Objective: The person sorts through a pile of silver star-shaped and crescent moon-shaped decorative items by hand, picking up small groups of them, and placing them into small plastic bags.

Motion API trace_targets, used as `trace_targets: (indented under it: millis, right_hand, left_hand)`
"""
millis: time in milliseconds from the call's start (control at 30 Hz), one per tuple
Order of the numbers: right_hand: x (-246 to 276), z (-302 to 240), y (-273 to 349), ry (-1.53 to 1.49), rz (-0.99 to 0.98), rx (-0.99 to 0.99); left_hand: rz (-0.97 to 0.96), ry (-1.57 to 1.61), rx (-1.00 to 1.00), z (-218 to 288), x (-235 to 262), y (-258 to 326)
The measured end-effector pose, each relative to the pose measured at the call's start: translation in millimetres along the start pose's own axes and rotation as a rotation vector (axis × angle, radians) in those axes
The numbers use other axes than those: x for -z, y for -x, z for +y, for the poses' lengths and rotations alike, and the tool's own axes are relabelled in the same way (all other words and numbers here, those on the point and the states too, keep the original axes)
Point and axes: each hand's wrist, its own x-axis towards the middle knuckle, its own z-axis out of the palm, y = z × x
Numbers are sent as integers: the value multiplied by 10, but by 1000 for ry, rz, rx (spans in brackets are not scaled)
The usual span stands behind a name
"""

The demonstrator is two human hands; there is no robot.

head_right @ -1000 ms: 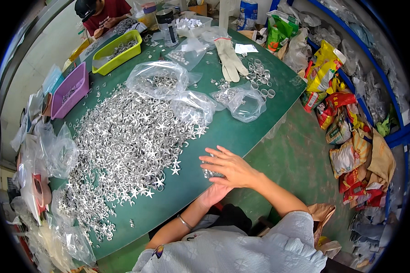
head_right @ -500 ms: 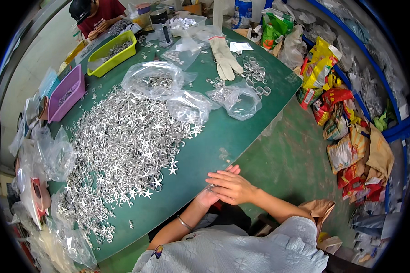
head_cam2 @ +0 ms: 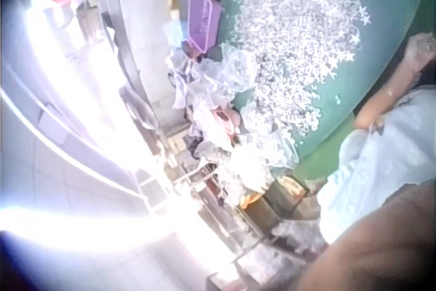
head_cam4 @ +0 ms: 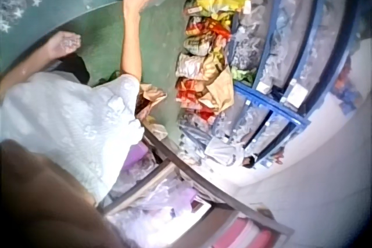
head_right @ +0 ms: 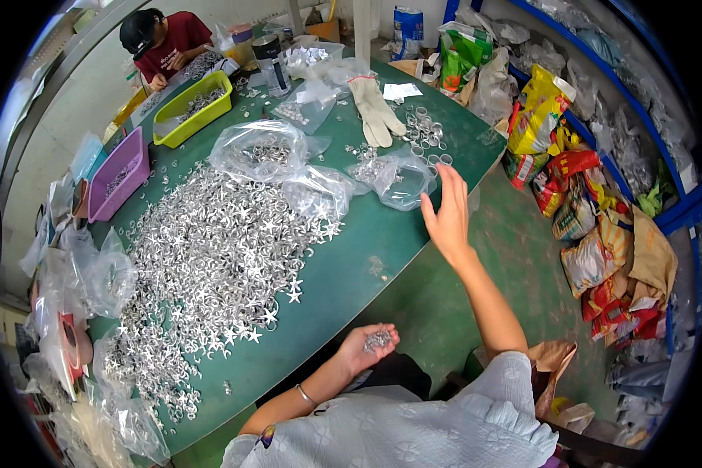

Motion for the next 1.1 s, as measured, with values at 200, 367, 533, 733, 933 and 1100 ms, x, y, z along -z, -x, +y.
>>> trace_targets:
  millis: [200, 367, 533, 733, 933, 1100]
  right_hand:
    - [-247, 375, -196, -119, -297, -345]
    - [-191, -51, -20, -227, -338, -380]
    - [-151, -125, 138, -284, -320, -406]
    - [-174, -190, 226, -437, -309, -515]
    - [-172, -137, 204, -667, -317, -615]
    - [-85, -65, -34, -997, -258, -765]
  left_hand:
    - [-145, 33, -84, 38, -762, 367]
    - [-148, 98, -400, 403, -1455, 373]
    - [-36, 128, -668, 931, -2010, -7]
    - [69, -68, -761, 1051, -2252, -285]
    - [-4, -438, -757, 1089, -2171, -185]
    - [-41, -558, -1126, 944, -1954, 80]
